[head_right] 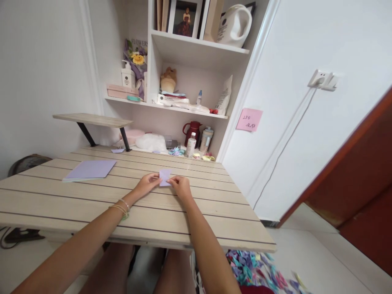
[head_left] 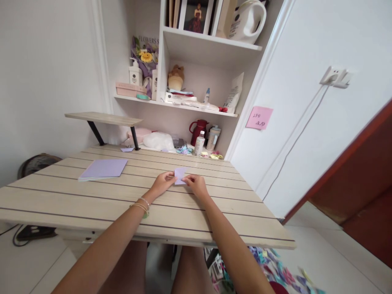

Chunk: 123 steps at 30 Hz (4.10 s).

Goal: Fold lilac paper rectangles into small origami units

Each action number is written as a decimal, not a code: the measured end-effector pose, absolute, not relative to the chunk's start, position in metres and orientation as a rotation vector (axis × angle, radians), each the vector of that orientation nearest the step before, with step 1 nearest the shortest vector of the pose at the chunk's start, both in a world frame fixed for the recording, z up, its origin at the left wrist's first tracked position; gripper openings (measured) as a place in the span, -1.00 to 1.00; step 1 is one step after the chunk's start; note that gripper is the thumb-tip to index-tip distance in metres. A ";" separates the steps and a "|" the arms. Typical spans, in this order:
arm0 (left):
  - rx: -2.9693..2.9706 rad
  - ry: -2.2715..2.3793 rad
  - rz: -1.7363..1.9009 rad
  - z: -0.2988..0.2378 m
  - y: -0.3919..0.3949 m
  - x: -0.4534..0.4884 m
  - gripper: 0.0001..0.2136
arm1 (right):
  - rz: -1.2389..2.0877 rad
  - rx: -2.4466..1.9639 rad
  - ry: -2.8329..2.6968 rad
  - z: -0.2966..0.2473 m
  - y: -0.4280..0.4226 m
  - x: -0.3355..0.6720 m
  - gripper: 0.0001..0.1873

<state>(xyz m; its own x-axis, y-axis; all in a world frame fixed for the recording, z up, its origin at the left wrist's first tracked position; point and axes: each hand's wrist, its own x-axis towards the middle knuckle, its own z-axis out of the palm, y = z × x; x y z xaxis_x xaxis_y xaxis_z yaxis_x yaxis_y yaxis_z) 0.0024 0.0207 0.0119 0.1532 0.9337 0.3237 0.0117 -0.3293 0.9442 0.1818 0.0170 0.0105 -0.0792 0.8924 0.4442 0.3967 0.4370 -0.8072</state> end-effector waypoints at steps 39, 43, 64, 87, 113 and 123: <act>1.571 0.820 1.290 0.018 0.015 0.003 -0.80 | 1.047 -0.917 -1.392 0.012 0.019 0.182 -0.71; 1.527 0.835 1.294 0.016 0.015 0.004 -0.77 | 1.055 -0.943 -1.367 0.012 0.018 0.181 -0.67; 1.322 0.846 1.196 0.013 0.017 0.005 -0.77 | 1.206 -0.879 -1.259 0.005 0.020 0.177 -0.25; 1.151 0.789 1.208 0.005 0.021 0.002 -0.73 | 1.081 -0.916 -1.547 0.017 0.010 0.171 -0.65; 1.207 0.859 1.345 0.014 0.016 0.006 -0.70 | 1.077 -0.917 -1.607 0.015 0.008 0.166 -0.68; 1.205 0.867 1.337 0.017 0.014 0.006 -0.72 | 1.074 -0.932 -1.596 0.015 0.009 0.166 -0.72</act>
